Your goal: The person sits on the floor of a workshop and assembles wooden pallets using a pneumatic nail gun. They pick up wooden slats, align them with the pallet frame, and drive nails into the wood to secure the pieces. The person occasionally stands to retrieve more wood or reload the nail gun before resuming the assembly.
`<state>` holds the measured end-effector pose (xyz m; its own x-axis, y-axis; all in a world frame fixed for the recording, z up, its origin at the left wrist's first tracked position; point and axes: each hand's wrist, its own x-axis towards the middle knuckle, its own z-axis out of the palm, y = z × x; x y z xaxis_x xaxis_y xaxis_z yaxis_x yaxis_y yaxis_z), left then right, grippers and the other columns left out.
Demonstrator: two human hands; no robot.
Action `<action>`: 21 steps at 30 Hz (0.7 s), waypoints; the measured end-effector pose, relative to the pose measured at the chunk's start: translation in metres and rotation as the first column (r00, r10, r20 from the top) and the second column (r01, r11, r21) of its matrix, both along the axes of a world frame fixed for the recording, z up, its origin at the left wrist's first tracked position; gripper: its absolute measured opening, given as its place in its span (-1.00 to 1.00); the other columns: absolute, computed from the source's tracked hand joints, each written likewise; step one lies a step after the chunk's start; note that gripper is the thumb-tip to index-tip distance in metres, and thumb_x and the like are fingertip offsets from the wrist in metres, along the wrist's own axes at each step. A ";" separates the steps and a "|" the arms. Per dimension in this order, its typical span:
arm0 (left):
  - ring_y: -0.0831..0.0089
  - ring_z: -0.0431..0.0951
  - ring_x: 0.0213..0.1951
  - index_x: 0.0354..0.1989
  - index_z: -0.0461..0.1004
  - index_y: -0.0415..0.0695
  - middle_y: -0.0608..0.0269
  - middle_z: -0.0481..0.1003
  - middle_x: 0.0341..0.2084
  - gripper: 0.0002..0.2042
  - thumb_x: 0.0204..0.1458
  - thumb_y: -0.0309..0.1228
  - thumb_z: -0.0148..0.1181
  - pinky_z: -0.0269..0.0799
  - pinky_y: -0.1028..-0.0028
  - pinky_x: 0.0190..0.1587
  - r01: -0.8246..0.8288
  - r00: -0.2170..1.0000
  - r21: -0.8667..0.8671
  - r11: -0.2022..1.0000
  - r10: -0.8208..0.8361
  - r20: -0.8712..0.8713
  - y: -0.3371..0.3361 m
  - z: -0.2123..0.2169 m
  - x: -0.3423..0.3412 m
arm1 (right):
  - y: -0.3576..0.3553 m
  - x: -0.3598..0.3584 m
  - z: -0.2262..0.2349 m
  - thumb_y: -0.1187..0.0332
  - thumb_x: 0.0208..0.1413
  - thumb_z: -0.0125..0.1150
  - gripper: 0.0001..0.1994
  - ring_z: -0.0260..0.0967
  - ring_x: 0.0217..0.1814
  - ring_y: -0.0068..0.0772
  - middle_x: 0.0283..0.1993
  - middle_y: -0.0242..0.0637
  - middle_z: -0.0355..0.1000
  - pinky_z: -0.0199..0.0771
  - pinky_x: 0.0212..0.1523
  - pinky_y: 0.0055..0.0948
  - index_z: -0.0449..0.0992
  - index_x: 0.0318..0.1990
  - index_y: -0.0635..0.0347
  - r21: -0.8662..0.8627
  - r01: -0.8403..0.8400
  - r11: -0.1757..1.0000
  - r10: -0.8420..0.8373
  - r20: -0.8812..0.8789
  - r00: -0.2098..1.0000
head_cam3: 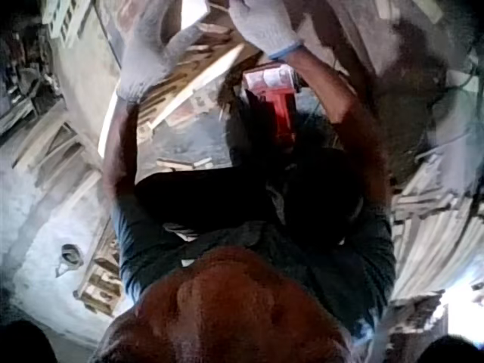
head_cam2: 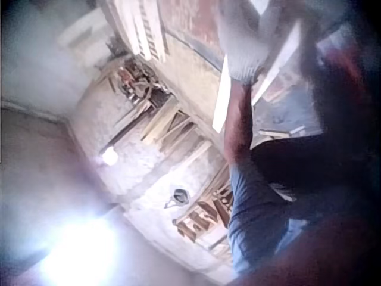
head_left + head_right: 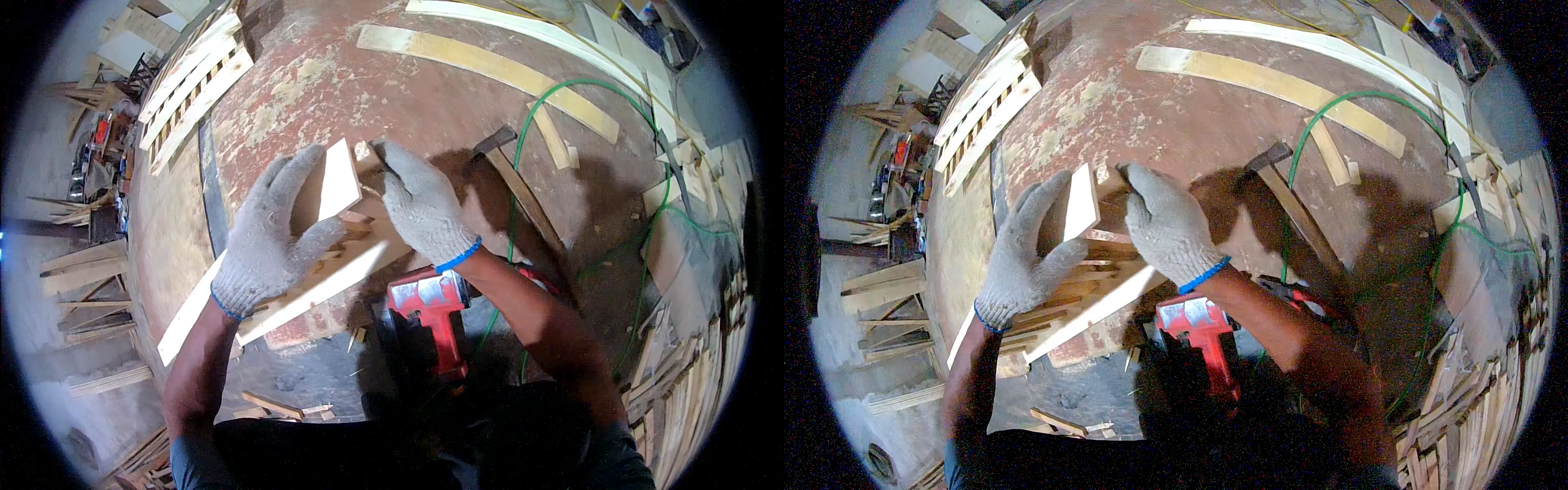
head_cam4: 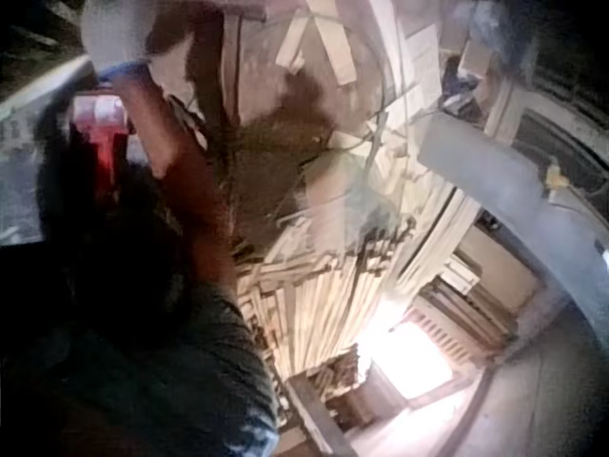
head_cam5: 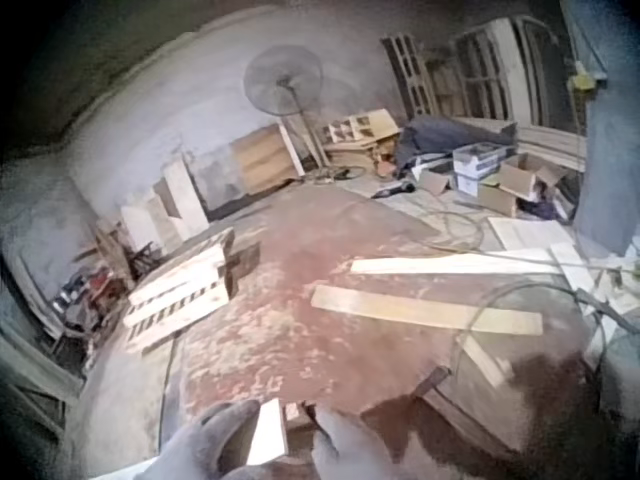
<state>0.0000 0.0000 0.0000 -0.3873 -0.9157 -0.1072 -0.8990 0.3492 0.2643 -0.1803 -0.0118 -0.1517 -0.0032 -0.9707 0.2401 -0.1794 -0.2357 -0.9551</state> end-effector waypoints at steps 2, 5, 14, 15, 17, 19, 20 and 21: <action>-0.07 0.37 0.26 0.41 0.22 -0.22 -0.16 0.31 0.31 -0.23 0.02 -0.20 0.34 0.21 0.16 0.34 0.032 0.999 0.023 0.999 -0.031 -0.045 -0.002 0.002 0.001 | 0.001 0.001 0.008 0.31 0.21 0.04 -0.66 0.43 0.12 0.19 0.06 0.11 0.47 0.45 0.11 -0.05 0.45 0.10 0.22 0.040 0.002 0.999 -0.001 -0.017 1.000; -0.05 0.35 0.30 0.41 0.21 -0.24 -0.15 0.33 0.31 -0.22 0.03 -0.16 0.36 0.19 0.17 0.36 -0.019 0.995 0.020 1.000 0.021 -0.102 0.003 -0.007 -0.017 | -0.002 -0.020 0.003 0.31 0.22 0.04 -0.69 0.44 0.05 0.23 -0.02 0.14 0.48 0.48 0.02 -0.02 0.46 0.04 0.24 -0.031 0.006 0.999 -0.007 -0.032 0.999; -0.01 0.38 0.30 0.42 0.21 -0.19 -0.17 0.35 0.29 -0.22 0.08 -0.08 0.35 0.25 0.21 0.33 0.040 0.998 -0.012 0.999 -0.041 -0.050 -0.008 -0.004 0.005 | -0.010 -0.021 0.000 0.29 0.26 0.04 -0.70 0.47 -0.05 0.27 -0.12 0.19 0.50 0.49 -0.07 -0.05 0.49 0.04 0.24 -0.032 -0.021 0.999 0.020 -0.038 0.999; 0.04 0.34 0.34 0.41 0.21 -0.24 -0.16 0.34 0.30 -0.24 0.08 -0.14 0.35 0.18 0.24 0.38 0.004 0.999 0.039 0.999 -0.002 -0.044 -0.007 0.000 0.002 | -0.010 -0.019 0.000 0.29 0.26 0.03 -0.69 0.48 -0.04 0.26 -0.11 0.18 0.51 0.49 -0.06 -0.07 0.49 0.06 0.24 -0.047 -0.007 0.999 0.006 -0.026 1.000; 0.02 0.34 0.34 0.40 0.23 -0.23 -0.16 0.35 0.29 -0.26 0.09 -0.16 0.35 0.19 0.23 0.38 0.037 0.998 0.015 0.999 -0.036 -0.042 -0.006 -0.002 0.002 | -0.010 -0.017 -0.001 0.28 0.26 0.03 -0.67 0.49 0.01 0.21 -0.06 0.16 0.51 0.49 -0.03 -0.10 0.50 0.10 0.23 -0.018 -0.014 1.000 0.013 -0.017 1.000; 0.00 0.34 0.33 0.40 0.23 -0.22 -0.17 0.35 0.29 -0.26 0.09 -0.15 0.34 0.20 0.21 0.38 0.047 0.999 -0.023 0.999 -0.048 -0.024 -0.004 -0.007 0.003 | -0.011 -0.016 -0.003 0.28 0.27 0.04 -0.66 0.50 0.04 0.15 -0.03 0.14 0.52 0.48 0.00 -0.13 0.50 0.11 0.23 -0.009 -0.026 1.000 0.026 0.000 1.000; -0.01 0.34 0.33 0.41 0.23 -0.21 -0.17 0.35 0.29 -0.25 0.09 -0.13 0.34 0.20 0.20 0.37 0.041 0.999 -0.050 0.998 -0.041 -0.007 -0.003 -0.010 0.005 | -0.012 -0.016 -0.005 0.27 0.27 0.05 -0.65 0.51 0.05 0.12 -0.02 0.12 0.53 0.48 0.01 -0.15 0.50 0.11 0.25 -0.016 -0.035 0.999 0.035 0.013 0.999; -0.03 0.34 0.33 0.41 0.22 -0.20 -0.16 0.35 0.29 -0.24 0.09 -0.12 0.33 0.21 0.19 0.37 0.033 0.999 -0.075 0.997 -0.033 0.007 -0.002 -0.014 0.005 | -0.013 -0.017 -0.002 0.26 0.27 0.06 -0.65 0.52 0.06 0.08 -0.01 0.10 0.54 0.48 0.02 -0.16 0.51 0.11 0.26 -0.020 -0.046 0.999 0.047 0.023 0.999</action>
